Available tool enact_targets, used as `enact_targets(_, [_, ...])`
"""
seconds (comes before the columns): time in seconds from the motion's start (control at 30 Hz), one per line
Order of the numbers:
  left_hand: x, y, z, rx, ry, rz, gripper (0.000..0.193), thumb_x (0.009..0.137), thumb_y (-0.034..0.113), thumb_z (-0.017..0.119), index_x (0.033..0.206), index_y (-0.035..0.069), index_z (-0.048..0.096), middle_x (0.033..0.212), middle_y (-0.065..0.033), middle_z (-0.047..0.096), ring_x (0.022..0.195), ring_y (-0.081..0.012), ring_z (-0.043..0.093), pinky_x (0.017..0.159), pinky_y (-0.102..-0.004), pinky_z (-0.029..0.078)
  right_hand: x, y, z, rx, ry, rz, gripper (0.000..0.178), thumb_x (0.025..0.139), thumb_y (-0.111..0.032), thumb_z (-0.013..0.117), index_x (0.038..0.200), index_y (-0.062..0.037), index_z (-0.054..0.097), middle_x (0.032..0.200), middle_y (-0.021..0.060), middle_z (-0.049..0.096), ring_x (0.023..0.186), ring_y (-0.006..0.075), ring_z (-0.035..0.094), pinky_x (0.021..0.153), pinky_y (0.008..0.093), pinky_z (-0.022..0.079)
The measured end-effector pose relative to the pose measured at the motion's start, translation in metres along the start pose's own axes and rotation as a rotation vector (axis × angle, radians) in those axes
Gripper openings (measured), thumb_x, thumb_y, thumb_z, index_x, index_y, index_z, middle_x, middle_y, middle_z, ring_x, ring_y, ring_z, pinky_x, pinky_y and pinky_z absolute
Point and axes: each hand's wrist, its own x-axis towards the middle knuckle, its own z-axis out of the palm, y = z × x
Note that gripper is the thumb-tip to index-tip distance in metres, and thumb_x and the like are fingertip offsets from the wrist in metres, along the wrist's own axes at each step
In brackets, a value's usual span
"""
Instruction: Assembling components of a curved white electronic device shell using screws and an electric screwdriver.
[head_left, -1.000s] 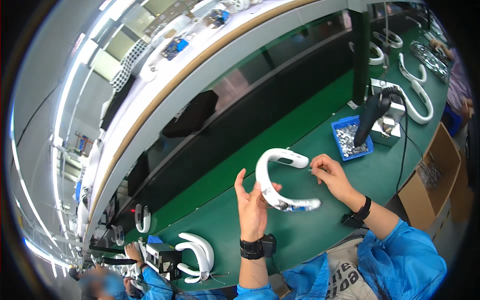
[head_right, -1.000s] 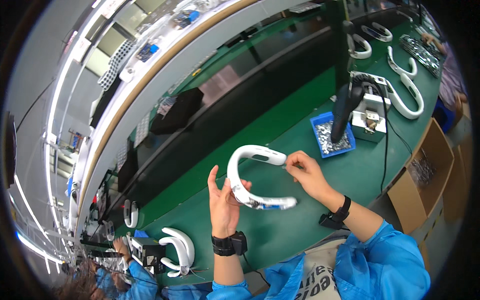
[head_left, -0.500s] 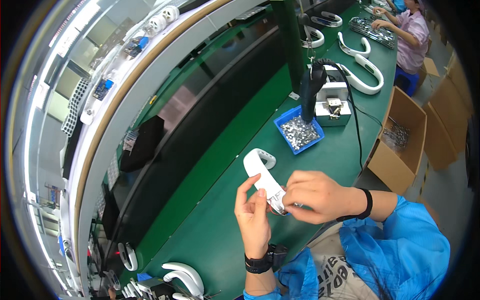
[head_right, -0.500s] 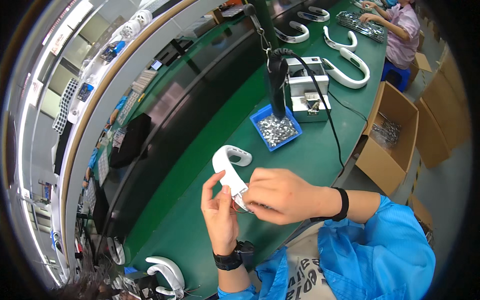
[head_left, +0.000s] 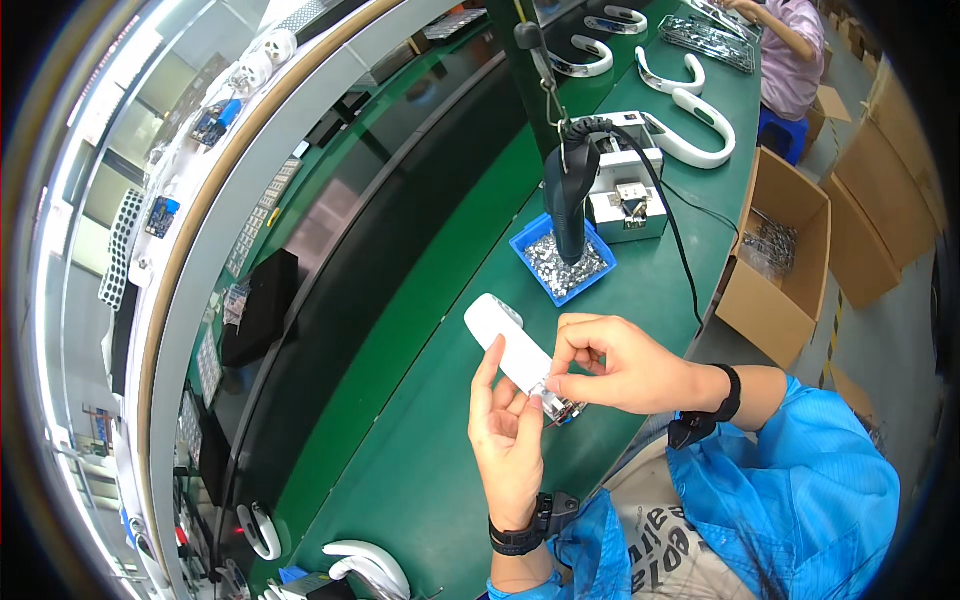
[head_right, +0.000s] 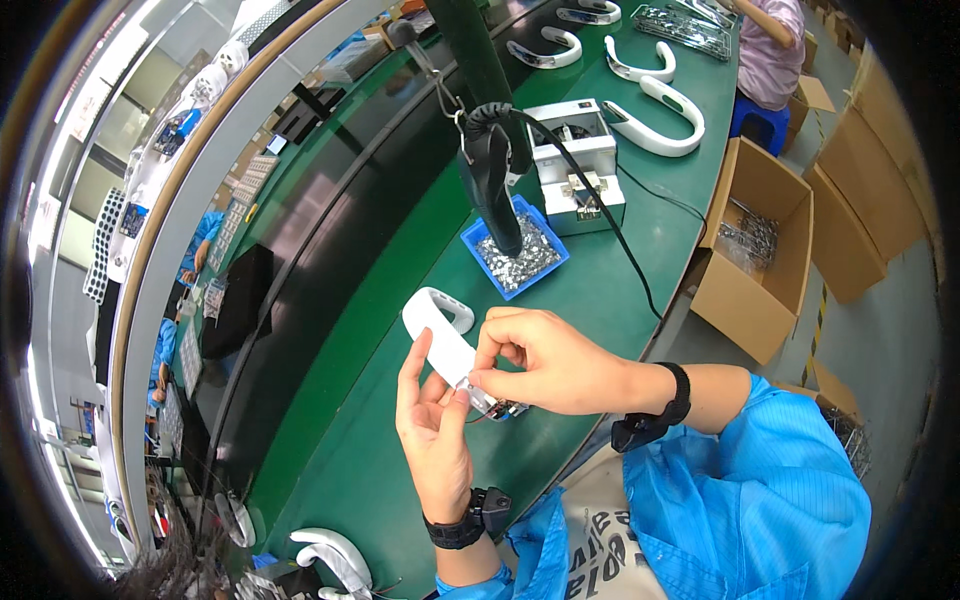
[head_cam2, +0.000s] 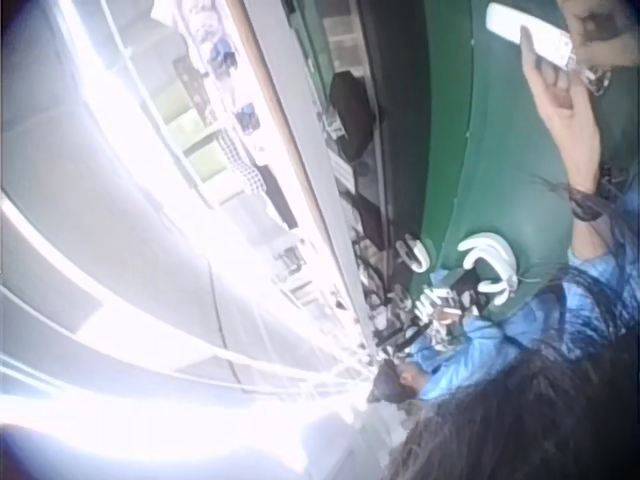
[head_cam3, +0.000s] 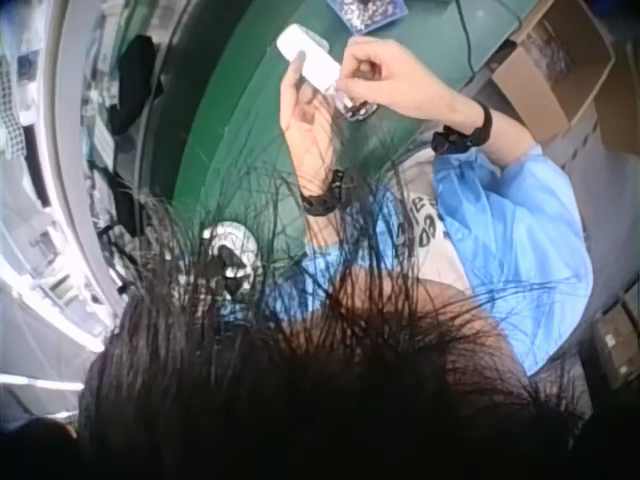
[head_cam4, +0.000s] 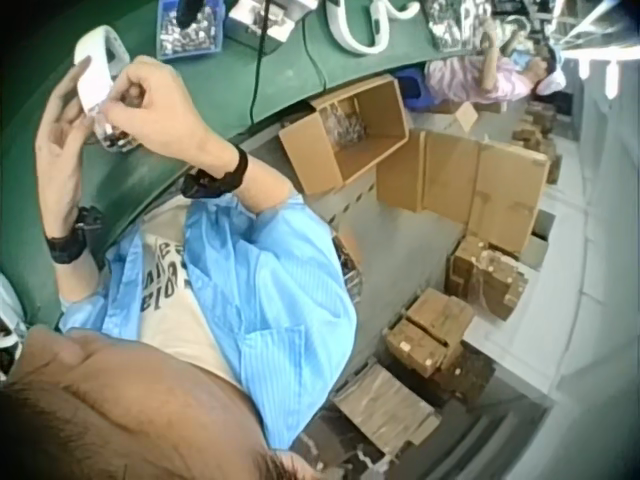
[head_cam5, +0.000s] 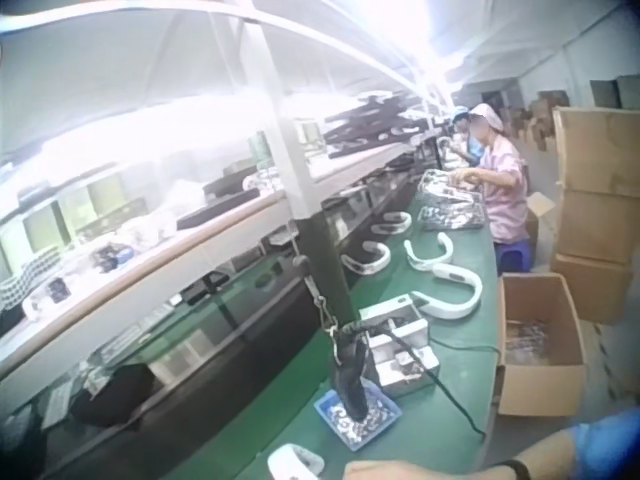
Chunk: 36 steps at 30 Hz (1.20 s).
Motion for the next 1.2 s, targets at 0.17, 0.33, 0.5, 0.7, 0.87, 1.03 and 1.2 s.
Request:
enact_targets(0.17, [-0.002, -0.002, 0.011, -0.026, 0.078, -0.021, 0.069, 0.101, -0.006, 0.061, 0.164, 0.004, 0.036, 0.132, -0.0232, 0.072, 0.116, -0.0207, 0.071, 0.1, -0.0356, 0.057, -0.001, 0.002, 0.007, 0.084, 0.034, 0.102, 0.015, 0.095, -0.012, 0.077, 0.092, -0.0014, 0.066, 0.092, 0.0031, 0.053, 0.077, 0.0089, 0.051, 0.065, 0.0281, 0.044])
enact_targets(0.33, [-0.003, 0.0, 0.014, -0.037, 0.084, -0.033, 0.066, 0.102, -0.004, 0.064, 0.161, 0.004, 0.036, 0.129, -0.0222, 0.073, 0.114, -0.0201, 0.071, 0.096, -0.0352, 0.058, -0.011, 0.012, 0.022, 0.116, 0.184, -0.008, 0.015, 0.099, -0.007, 0.074, 0.097, -0.0005, 0.061, 0.099, 0.0042, 0.053, 0.082, 0.0089, 0.054, 0.067, 0.0253, 0.048])
enact_targets(0.5, [-0.006, -0.007, 0.02, -0.049, 0.186, 0.008, 0.063, 0.105, 0.001, 0.066, 0.161, 0.004, 0.036, 0.125, -0.0214, 0.074, 0.114, -0.0203, 0.071, 0.097, -0.0344, 0.057, -0.011, 0.019, 0.04, 0.414, 0.274, -0.002, 0.022, 0.099, -0.006, 0.073, 0.106, -0.0031, 0.053, 0.1, 0.0013, 0.052, 0.087, 0.0077, 0.055, 0.07, 0.0254, 0.048])
enact_targets(0.7, [-0.009, -0.012, 0.018, -0.024, 0.223, 0.057, 0.063, 0.105, 0.003, 0.066, 0.16, 0.003, 0.035, 0.124, -0.0238, 0.074, 0.114, -0.0248, 0.072, 0.098, -0.0376, 0.058, -0.007, 0.033, 0.038, 0.514, 0.216, 0.006, 0.022, 0.1, -0.006, 0.071, 0.113, -0.005, 0.054, 0.106, 0.0005, 0.055, 0.098, 0.0081, 0.055, 0.086, 0.0272, 0.047])
enact_targets(0.87, [-0.012, -0.002, 0.022, -0.046, 0.229, -0.008, 0.063, 0.105, 0.002, 0.065, 0.16, 0.001, 0.034, 0.12, -0.0264, 0.074, 0.109, -0.0317, 0.075, 0.096, -0.0427, 0.061, 0.008, 0.05, -0.014, 0.313, 0.621, -0.32, 0.026, 0.101, -0.005, 0.066, 0.124, -0.0033, 0.055, 0.116, 0.0037, 0.056, 0.11, 0.0127, 0.054, 0.099, 0.0316, 0.045])
enact_targets(1.03, [-0.017, -0.005, 0.023, 0.01, 0.226, -0.03, 0.062, 0.105, 0.0, 0.063, 0.159, 0.001, 0.034, 0.118, -0.027, 0.074, 0.108, -0.0341, 0.076, 0.095, -0.0443, 0.062, 0.052, 0.04, -0.05, 0.089, 0.702, -0.481, 0.062, 0.101, -0.012, 0.073, 0.154, 0.0005, 0.043, 0.145, 0.0103, 0.053, 0.138, 0.0202, 0.049, 0.116, 0.0371, 0.039])
enact_targets(1.2, [-0.012, -0.005, 0.024, 0.036, 0.199, -0.032, 0.058, 0.106, 0.001, 0.06, 0.159, 0.003, 0.036, 0.116, -0.0253, 0.073, 0.106, -0.0326, 0.076, 0.092, -0.042, 0.062, 0.082, 0.02, -0.071, 0.283, 0.31, -0.402, 0.053, 0.106, -0.021, 0.071, 0.151, -0.0013, 0.052, 0.132, 0.0046, 0.063, 0.123, 0.0117, 0.056, 0.106, 0.0301, 0.046])
